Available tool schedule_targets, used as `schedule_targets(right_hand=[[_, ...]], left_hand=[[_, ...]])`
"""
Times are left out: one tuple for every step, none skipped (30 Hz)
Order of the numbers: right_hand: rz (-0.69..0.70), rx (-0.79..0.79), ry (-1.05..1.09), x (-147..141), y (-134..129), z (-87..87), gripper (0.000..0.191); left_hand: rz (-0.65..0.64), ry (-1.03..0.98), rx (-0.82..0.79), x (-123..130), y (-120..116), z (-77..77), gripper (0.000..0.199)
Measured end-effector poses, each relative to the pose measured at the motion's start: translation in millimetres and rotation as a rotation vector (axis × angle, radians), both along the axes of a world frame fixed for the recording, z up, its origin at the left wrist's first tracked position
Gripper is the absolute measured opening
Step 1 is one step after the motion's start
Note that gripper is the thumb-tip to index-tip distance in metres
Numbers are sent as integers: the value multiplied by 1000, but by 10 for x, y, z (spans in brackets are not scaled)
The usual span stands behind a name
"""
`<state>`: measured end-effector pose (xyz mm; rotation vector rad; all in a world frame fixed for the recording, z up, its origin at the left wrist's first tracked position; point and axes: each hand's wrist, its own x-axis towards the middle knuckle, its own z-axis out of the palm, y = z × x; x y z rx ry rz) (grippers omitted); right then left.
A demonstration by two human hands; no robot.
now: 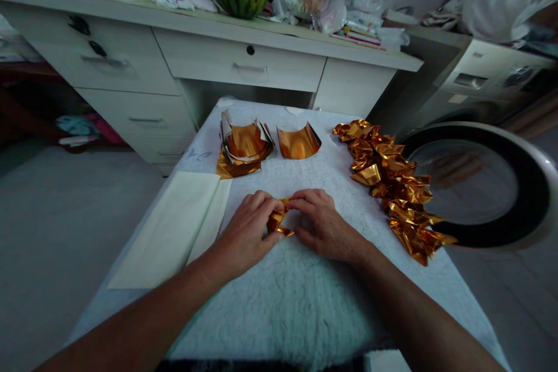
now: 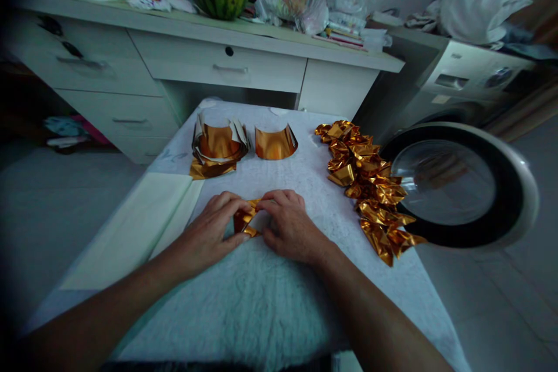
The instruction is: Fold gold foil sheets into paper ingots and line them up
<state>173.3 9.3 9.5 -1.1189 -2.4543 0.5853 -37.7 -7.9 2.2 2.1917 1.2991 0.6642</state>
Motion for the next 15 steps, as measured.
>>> schedule_targets(right_hand=[[-5,1,5,-1,1,2,48],[-11,-1,12,-3,3,4,46],[-20,-3,23,-4,8,3,43],[-30,-6,38,-6,16,0,39],[-39,-7,59,-9,28,-7,35],[-47,-4,87,-13,44,-19,30],[-51,4,120,-19,62,-34,26],[-50,15,155,-26,83,-51,23],[-45,28,189,-34,103,-70,21],[-48,32,202,-43,122,-88,21],[-64,35,204,-52,139,-104,20],[-96,35,197,-60,152,-116,19],[-138,25,184,-67,160,-122,19],[-184,11,174,-72,164,-124,17],[-228,-9,165,-76,165,-122,16]], left_hand=[[4,-2,-6,-4,3,-3,28],[16,7,-8,-9,7,-6,27],[35,25,-5,-14,12,-9,27],[53,49,2,-19,17,-10,26],[65,77,9,-24,21,-10,25],[70,105,14,-28,24,-8,23],[67,128,15,-31,25,-6,21],[54,142,14,-33,24,-3,19],[42,143,13,-35,21,0,17],[28,140,12,-38,17,3,15],[16,133,13,-41,12,6,13],[7,127,12,-47,8,8,11],[-3,121,12,-54,4,10,9],[-14,114,10,-64,2,13,8],[-24,107,9,-75,2,15,6]])
